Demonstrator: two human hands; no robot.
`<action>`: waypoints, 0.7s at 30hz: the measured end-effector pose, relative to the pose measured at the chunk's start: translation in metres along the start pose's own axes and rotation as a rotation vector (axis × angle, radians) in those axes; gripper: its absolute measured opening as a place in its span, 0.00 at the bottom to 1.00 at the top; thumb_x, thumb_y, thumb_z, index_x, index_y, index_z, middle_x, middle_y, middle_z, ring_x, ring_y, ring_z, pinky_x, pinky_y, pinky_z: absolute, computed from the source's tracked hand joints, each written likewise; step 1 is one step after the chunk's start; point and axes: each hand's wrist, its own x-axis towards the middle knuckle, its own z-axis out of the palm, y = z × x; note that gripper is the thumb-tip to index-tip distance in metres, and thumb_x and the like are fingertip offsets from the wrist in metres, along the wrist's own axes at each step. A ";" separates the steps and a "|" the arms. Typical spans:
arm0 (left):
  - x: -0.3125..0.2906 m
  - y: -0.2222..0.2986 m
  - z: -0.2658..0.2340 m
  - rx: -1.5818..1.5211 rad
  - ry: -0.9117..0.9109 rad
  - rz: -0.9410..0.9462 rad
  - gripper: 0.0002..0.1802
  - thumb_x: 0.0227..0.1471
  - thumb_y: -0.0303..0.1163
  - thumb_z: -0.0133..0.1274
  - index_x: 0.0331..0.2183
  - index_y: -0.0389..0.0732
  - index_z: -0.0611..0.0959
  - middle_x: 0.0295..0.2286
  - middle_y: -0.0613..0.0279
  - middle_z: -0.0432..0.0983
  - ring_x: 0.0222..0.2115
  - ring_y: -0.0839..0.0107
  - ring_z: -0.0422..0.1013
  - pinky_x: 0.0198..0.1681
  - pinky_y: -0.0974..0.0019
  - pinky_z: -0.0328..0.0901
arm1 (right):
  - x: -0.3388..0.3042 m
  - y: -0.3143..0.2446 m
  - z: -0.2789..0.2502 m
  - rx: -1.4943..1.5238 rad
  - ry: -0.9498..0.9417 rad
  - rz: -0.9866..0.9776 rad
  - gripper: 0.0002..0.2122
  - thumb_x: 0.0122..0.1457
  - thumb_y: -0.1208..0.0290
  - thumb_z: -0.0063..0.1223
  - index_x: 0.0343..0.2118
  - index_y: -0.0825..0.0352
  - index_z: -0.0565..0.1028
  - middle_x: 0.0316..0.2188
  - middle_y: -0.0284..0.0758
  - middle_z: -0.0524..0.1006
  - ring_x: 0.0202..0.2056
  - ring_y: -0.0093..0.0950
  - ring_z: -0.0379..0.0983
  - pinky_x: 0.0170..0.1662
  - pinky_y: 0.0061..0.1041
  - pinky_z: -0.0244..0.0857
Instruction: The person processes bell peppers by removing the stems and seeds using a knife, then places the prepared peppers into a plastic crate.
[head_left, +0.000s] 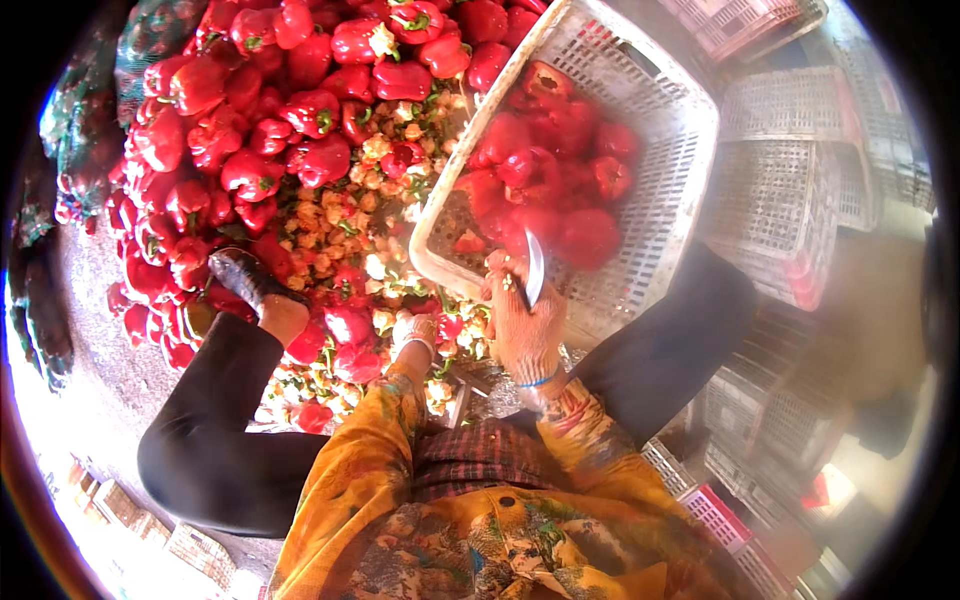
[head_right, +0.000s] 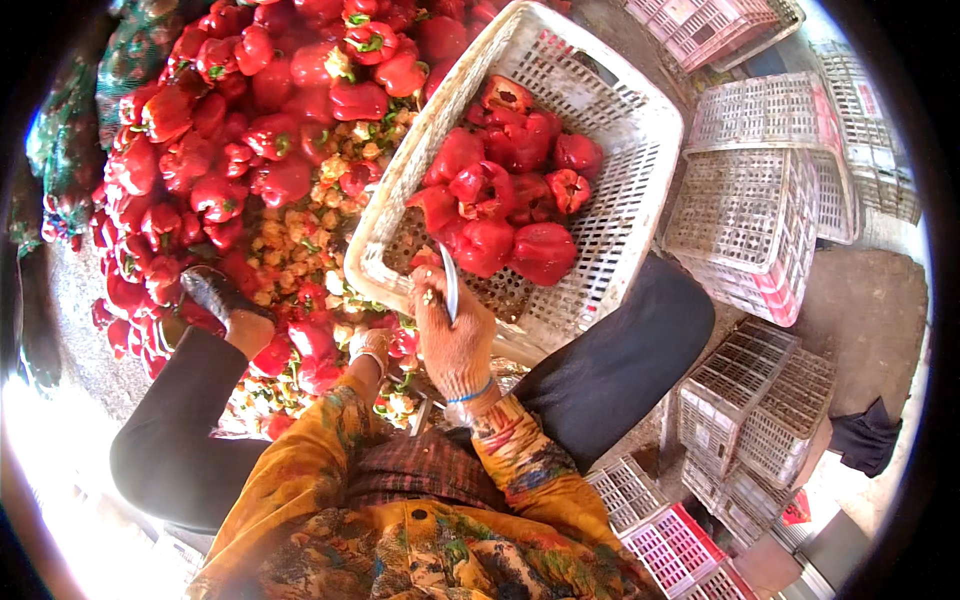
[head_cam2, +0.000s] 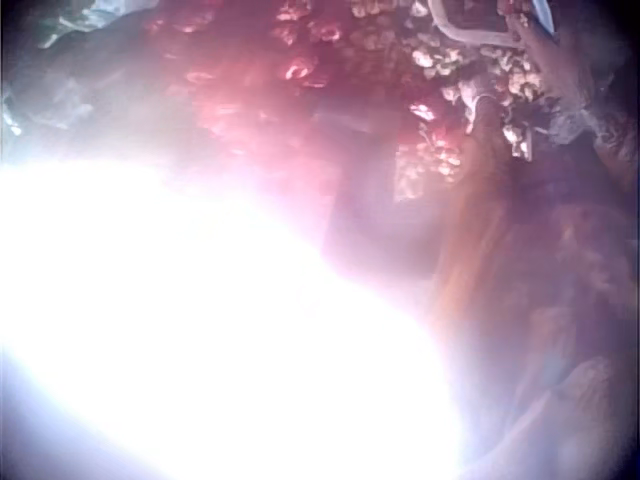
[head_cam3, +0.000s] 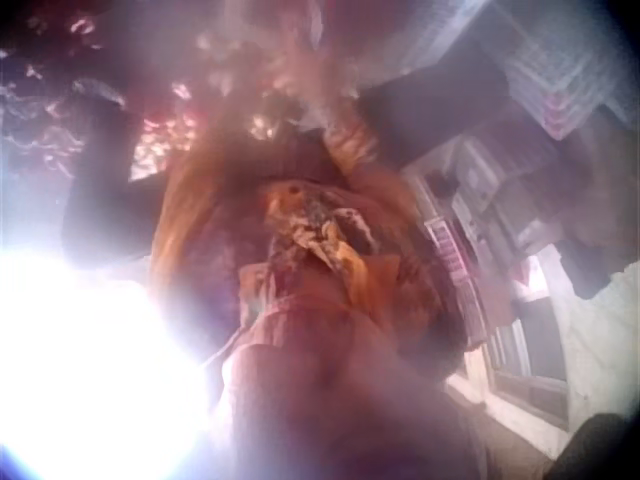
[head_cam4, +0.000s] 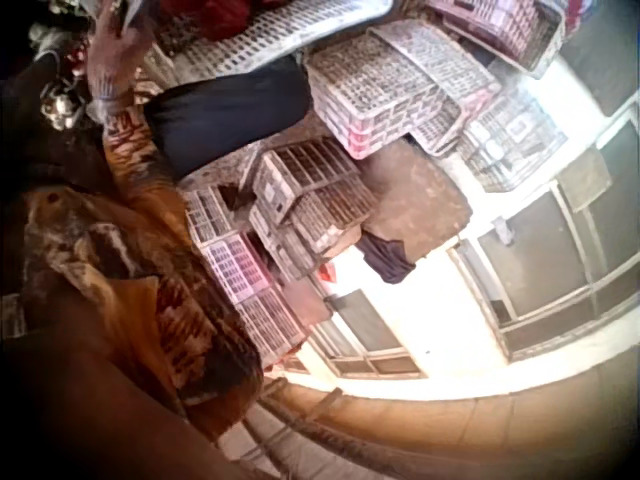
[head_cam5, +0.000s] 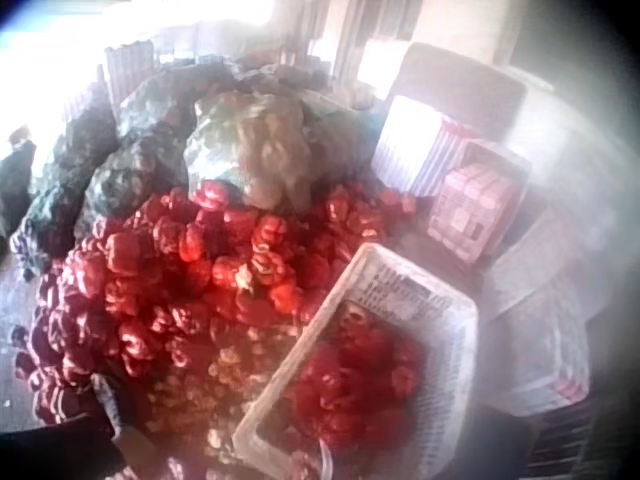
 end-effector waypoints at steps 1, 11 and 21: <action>-0.006 0.022 -0.024 -0.699 0.141 -0.500 0.15 0.48 0.39 0.62 0.39 0.47 0.84 0.37 0.56 0.80 0.40 0.61 0.78 0.34 0.57 0.73 | 0.000 0.003 -0.004 0.012 0.020 0.010 0.09 0.64 0.73 0.50 0.44 0.69 0.76 0.24 0.31 0.76 0.15 0.14 0.66 0.17 0.16 0.61; 0.009 0.025 0.024 -2.478 0.001 -0.455 0.25 0.38 0.39 0.68 0.40 0.42 0.82 0.33 0.59 0.82 0.31 0.63 0.78 0.32 0.62 0.73 | -0.002 0.005 -0.003 0.003 0.003 0.022 0.08 0.65 0.73 0.50 0.44 0.70 0.74 0.26 0.36 0.76 0.16 0.16 0.67 0.17 0.16 0.61; -0.145 -0.031 -0.133 -1.190 0.893 -0.851 0.29 0.32 0.40 0.70 0.40 0.42 0.81 0.32 0.59 0.82 0.33 0.63 0.79 0.36 0.63 0.72 | 0.001 -0.009 0.001 -0.290 -0.082 -0.258 0.06 0.61 0.74 0.55 0.40 0.68 0.78 0.32 0.36 0.82 0.30 0.27 0.79 0.35 0.26 0.72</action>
